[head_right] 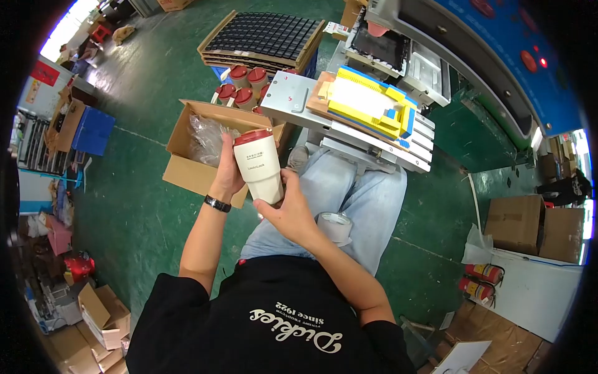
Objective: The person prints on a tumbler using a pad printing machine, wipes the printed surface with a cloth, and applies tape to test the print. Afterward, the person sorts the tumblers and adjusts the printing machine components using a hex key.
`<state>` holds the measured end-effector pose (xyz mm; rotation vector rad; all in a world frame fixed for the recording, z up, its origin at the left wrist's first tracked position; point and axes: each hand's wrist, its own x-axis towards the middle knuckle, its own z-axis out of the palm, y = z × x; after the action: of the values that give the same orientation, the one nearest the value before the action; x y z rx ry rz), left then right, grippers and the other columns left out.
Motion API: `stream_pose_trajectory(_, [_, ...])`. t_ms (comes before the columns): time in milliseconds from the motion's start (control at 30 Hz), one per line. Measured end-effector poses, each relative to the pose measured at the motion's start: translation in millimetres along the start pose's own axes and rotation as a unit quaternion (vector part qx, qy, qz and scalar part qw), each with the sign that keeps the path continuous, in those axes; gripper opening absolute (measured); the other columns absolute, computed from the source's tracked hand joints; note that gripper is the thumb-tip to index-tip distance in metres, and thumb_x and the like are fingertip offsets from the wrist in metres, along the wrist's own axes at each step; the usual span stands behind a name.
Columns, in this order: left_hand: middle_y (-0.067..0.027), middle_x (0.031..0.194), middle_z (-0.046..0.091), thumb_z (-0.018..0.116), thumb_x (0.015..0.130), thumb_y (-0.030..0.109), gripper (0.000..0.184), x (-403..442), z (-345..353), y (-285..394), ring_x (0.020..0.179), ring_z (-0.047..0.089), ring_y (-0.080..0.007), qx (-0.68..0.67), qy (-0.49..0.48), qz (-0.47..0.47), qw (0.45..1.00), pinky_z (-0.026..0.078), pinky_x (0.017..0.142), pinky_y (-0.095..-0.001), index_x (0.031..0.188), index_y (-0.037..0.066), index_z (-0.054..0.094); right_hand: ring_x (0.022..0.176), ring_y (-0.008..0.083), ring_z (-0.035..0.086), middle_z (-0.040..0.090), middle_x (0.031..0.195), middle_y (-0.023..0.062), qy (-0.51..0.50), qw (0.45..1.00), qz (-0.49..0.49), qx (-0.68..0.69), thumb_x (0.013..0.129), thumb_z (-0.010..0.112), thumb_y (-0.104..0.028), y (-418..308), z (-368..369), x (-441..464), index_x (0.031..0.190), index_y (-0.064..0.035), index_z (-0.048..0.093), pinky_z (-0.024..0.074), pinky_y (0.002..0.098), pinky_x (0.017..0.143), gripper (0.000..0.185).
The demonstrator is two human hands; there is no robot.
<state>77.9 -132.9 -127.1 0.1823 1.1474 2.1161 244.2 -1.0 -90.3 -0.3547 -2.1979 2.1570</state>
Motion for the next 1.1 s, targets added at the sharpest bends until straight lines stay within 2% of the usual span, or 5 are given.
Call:
stream_pose_trajectory(233, [-0.0138, 0.141, 0.067, 0.043, 0.108, 0.071, 0.079, -12.4, -12.0, 25.6, 0.122, 0.066, -0.024, 0.054, 0.023, 0.02, 0.998, 0.055, 0.102, -0.0384, 0.147, 0.004, 0.059, 0.121, 0.0315, 0.065, 0.052, 0.14, 0.027, -0.013, 0.999, 0.03, -0.019, 0.092, 0.076, -0.002, 0.0, 12.0, 8.3, 0.153, 0.0038, 0.03, 0.0577, 0.0392, 0.097, 0.076])
stream_pose_trajectory(567, [-0.009, 0.136, 0.067, 0.078, 0.096, 0.029, 0.058, 4.4, -47.0, 124.4, 0.119, 0.062, -0.0195, 0.356, -0.218, -0.031, 0.908, 0.052, 0.101, -0.0344, 0.147, 0.005, 0.06, 0.125, 0.0283, 0.061, 0.052, 0.145, 0.0217, -0.117, 0.993, -0.014, -0.009, 0.095, 0.072, -0.001, -12.7, -11.4, 26.0, 0.157, 0.0029, 0.036, 0.054, 0.0377, 0.102, 0.071])
stream_pose_trajectory(733, [-0.0065, 0.128, 0.068, 0.082, 0.088, 0.021, 0.057, 23.7, -41.2, 167.6, 0.107, 0.061, -0.0179, 0.424, -0.126, 0.029, 0.896, 0.053, 0.091, -0.0324, 0.14, 0.009, 0.065, 0.124, 0.0265, 0.062, 0.054, 0.144, 0.018, -0.061, 0.982, 0.015, 0.178, 0.096, 0.069, 0.002, -18.2, -6.8, 39.2, 0.157, 0.0014, 0.039, 0.0526, 0.0375, 0.102, 0.068])
stream_pose_trajectory(867, [-0.0065, 0.116, 0.066, 0.079, 0.089, 0.023, 0.049, 74.2, -54.7, 213.3, 0.089, 0.06, -0.0151, 0.429, -0.002, 0.129, 0.894, 0.05, 0.065, -0.0253, 0.135, 0.011, 0.066, 0.123, 0.0245, 0.063, 0.056, 0.142, 0.0161, -0.059, 0.997, -0.019, 0.04, 0.097, 0.067, 0.004, -33.4, -26.0, 29.5, 0.155, 0.0007, 0.042, 0.0526, 0.0361, 0.1, 0.063])
stream_pose_trajectory(1100, [-0.0111, 0.114, 0.067, 0.076, 0.093, 0.03, 0.051, 119.2, -98.6, 242.4, 0.089, 0.062, -0.0172, 0.448, 0.157, 0.195, 0.858, 0.052, 0.066, -0.0257, 0.137, 0.007, 0.064, 0.119, 0.0232, 0.064, 0.057, 0.14, 0.0153, -0.078, 0.994, 0.066, -0.048, 0.099, 0.067, 0.0, -7.5, -47.7, 12.6, 0.15, 0.0, 0.048, 0.0527, 0.035, 0.099, 0.055])
